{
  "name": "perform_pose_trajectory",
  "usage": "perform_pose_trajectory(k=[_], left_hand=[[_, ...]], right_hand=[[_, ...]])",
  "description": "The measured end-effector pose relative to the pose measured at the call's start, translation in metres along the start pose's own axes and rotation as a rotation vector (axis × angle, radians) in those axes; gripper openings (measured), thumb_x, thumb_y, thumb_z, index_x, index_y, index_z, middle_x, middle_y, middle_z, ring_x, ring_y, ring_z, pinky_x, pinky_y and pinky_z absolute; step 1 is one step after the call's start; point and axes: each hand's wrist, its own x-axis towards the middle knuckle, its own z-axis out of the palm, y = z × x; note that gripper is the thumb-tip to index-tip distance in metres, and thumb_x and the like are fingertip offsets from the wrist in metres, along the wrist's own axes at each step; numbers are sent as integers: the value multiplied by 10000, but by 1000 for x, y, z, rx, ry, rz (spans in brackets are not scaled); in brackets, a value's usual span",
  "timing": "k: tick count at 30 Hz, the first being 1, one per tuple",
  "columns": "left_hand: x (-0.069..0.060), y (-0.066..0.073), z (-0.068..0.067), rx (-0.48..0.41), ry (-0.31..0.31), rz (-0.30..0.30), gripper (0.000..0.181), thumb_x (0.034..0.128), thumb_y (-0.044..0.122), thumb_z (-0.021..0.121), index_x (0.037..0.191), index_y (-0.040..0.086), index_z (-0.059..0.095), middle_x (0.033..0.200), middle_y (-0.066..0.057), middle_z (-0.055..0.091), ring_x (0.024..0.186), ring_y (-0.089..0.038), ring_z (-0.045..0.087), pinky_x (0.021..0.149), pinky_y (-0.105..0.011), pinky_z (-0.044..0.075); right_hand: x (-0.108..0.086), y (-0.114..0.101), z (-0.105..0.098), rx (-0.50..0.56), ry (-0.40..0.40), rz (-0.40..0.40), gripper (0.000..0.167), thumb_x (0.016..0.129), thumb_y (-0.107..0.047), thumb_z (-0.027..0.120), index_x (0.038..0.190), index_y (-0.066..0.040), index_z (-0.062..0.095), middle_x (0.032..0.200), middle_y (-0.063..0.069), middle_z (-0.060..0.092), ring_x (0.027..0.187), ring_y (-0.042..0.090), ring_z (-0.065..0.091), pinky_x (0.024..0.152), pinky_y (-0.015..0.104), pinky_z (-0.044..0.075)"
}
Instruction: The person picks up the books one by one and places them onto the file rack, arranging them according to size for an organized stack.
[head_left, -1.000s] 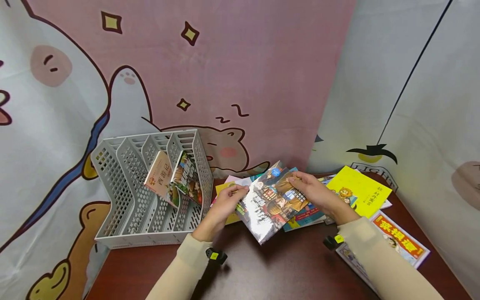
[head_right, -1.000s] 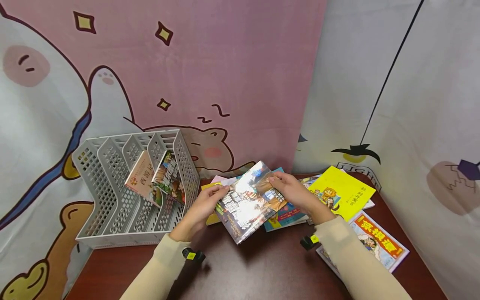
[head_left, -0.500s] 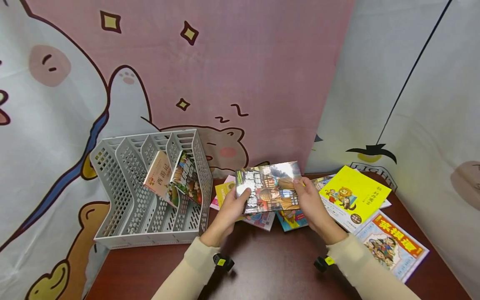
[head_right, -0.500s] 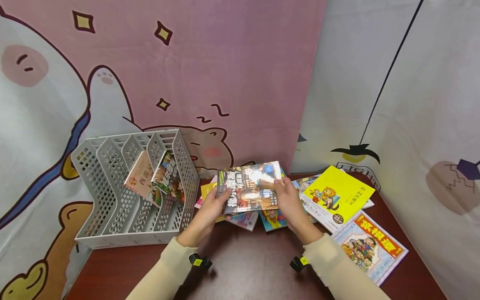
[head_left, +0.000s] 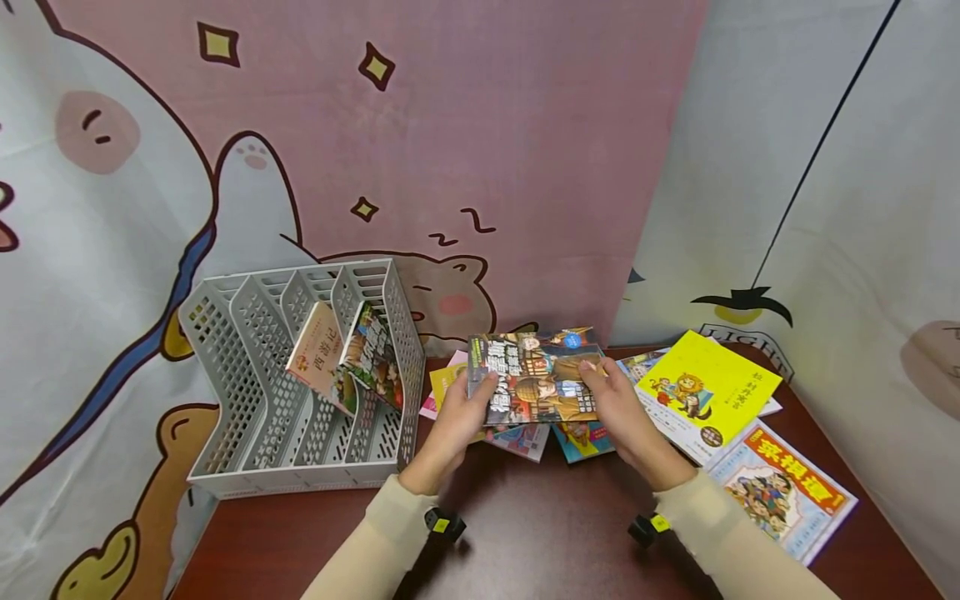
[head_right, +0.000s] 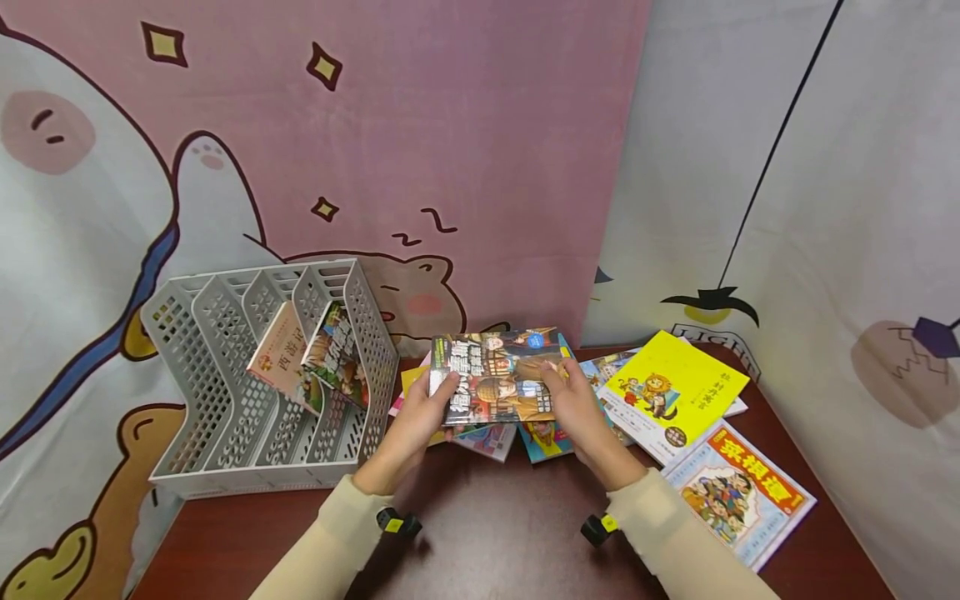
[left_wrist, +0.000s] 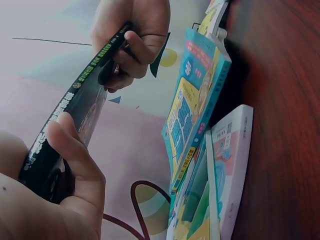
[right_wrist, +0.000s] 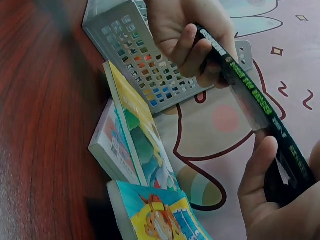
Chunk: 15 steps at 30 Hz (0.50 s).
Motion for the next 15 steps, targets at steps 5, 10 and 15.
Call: perform_pose_trajectory(k=[5,10,15], left_hand=[[0,2,-3,58,7,19,382,1151,424,592,1358,103,596,778,-16,738,522,-156,648,447,-303,505],[0,1,-6,69,-39,20,386,1153,409,595,1380,98,619,798,-17,734,518,-153,622,441,-294,492],[-1,-2,-6,66,-121,15,388,1161,386,586,1400,81,616,835,-20,750,547,-136,624,434,-265,486]], right_hand=[[6,-3,-10,-62,-53,65,594,1173,-501,499,1561,-80,342,904,22,671,715,139,630,674,298,518],[22,-10,-30,-217,-85,68,830,1151,-561,521,1762,-138,151,1423,234,627,1168,318,688,918,387,560],[45,-18,-50,-465,-160,-73,589,1153,-544,534,1624,-192,494,1541,183,639,1295,378,649,1027,483,562]])
